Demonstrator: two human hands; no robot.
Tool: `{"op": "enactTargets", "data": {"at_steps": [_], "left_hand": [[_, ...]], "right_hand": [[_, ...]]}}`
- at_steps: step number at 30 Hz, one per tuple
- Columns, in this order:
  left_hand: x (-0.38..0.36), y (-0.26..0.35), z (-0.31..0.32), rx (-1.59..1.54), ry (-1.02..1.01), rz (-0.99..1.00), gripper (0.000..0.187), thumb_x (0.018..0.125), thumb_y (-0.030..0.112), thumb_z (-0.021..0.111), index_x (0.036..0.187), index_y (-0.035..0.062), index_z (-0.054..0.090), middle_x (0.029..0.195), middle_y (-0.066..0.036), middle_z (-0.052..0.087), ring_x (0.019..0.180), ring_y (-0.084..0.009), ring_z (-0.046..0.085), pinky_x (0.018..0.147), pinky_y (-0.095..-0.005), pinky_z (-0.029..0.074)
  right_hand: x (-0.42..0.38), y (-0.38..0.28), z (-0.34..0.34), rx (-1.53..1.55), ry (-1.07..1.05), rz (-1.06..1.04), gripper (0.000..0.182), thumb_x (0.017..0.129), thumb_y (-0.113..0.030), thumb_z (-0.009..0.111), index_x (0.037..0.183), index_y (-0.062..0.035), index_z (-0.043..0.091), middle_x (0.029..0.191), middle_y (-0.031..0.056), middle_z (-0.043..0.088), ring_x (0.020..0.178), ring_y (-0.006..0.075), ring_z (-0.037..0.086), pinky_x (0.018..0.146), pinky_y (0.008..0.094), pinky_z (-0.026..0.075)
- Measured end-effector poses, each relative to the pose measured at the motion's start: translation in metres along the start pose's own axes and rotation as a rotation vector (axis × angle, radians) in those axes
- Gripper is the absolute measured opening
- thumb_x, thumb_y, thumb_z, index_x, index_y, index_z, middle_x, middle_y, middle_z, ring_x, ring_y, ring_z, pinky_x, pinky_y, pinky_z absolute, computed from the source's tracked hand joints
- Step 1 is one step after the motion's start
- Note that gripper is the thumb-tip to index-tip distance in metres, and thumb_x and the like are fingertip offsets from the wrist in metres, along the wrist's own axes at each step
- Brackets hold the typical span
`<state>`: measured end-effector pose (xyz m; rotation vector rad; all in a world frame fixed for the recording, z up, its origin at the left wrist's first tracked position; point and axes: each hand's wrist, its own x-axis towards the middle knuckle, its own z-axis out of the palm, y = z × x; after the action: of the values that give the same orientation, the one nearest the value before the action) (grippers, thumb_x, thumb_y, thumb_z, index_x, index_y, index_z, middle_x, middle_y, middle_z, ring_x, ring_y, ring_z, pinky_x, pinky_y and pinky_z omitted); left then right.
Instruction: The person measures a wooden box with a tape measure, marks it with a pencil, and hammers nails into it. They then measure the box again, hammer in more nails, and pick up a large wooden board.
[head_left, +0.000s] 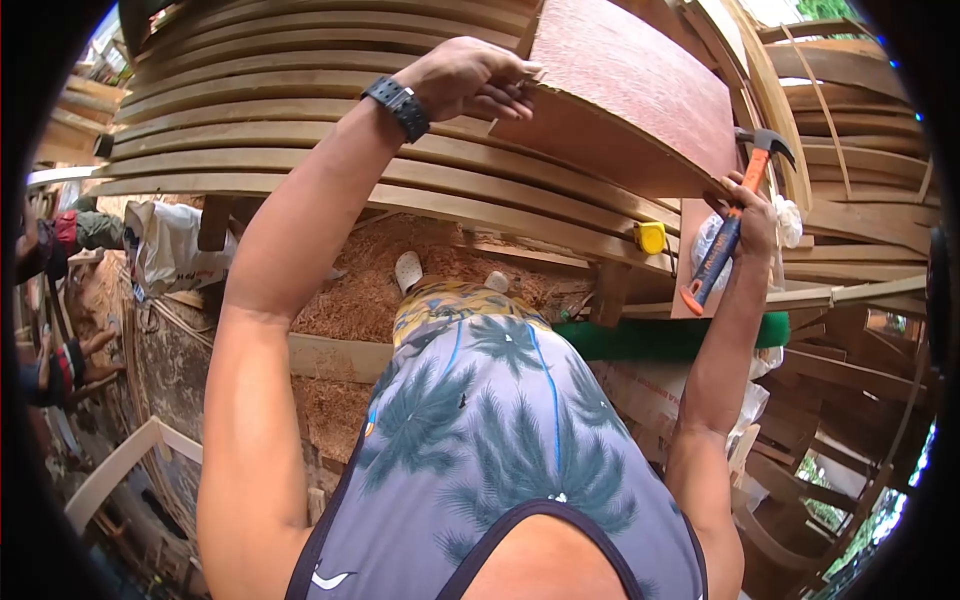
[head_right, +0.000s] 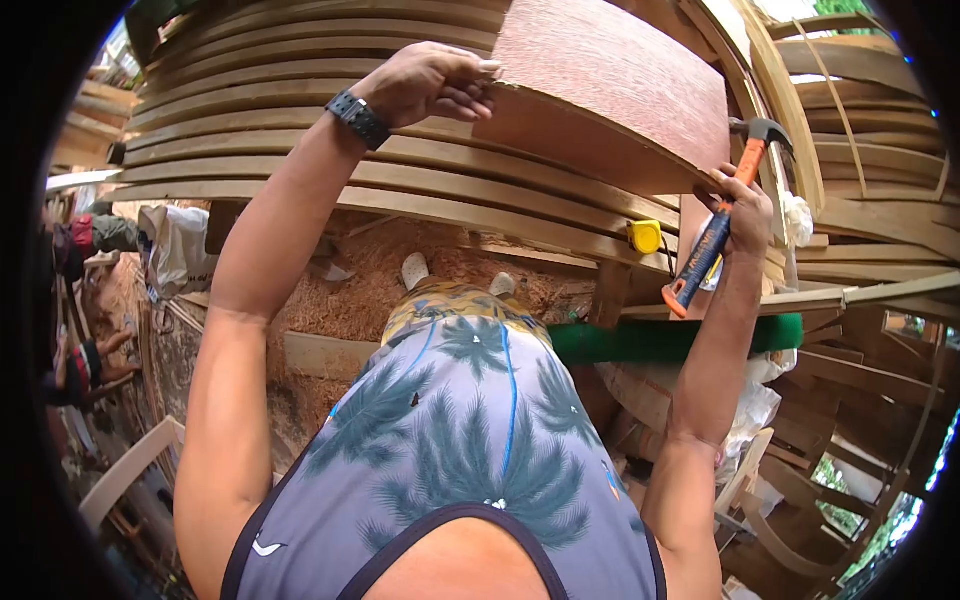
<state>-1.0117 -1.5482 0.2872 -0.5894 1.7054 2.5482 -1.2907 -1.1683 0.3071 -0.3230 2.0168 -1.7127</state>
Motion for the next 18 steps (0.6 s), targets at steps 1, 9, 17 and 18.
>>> {"op": "enactTargets", "data": {"at_steps": [1,9,17,18], "left_hand": [[0.001,-0.003,-0.002,-0.011,-0.012,0.014,0.026,0.101,0.019,0.066,0.107,-0.0062,0.066,0.091,-0.016,0.072,0.08,-0.0226,0.076,0.068,-0.0278,0.066],[-0.001,-0.01,-0.005,-0.009,-0.006,0.017,0.027,0.102,0.021,0.065,0.111,-0.0049,0.066,0.089,-0.013,0.073,0.076,-0.0198,0.076,0.066,-0.0263,0.065],[-0.009,-0.01,-0.002,-0.007,0.0,-0.022,0.028,0.102,0.02,0.063,0.114,-0.0051,0.065,0.092,-0.014,0.072,0.08,-0.0204,0.076,0.068,-0.0257,0.065],[-0.008,-0.01,-0.002,0.007,-0.003,-0.025,0.03,0.105,0.02,0.058,0.12,-0.0056,0.063,0.095,-0.016,0.072,0.082,-0.0207,0.075,0.069,-0.0254,0.064]], "right_hand": [[-0.003,0.0,0.004,0.014,0.029,-0.005,0.028,0.087,0.002,0.066,0.114,0.0108,0.062,0.099,0.0182,0.069,0.089,0.0281,0.072,0.08,0.0439,0.065],[-0.022,-0.011,0.029,-0.023,0.092,0.007,0.031,0.086,0.001,0.064,0.116,0.0111,0.06,0.098,0.019,0.07,0.087,0.0266,0.073,0.078,0.0391,0.065],[-0.016,-0.011,0.02,0.005,0.056,0.081,0.034,0.084,0.003,0.063,0.116,0.0116,0.057,0.096,0.0197,0.07,0.085,0.0271,0.074,0.077,0.0431,0.066],[-0.016,-0.011,0.018,0.006,0.061,0.08,0.034,0.084,0.003,0.063,0.116,0.0116,0.057,0.096,0.0197,0.07,0.085,0.0271,0.074,0.077,0.0431,0.066]]}}
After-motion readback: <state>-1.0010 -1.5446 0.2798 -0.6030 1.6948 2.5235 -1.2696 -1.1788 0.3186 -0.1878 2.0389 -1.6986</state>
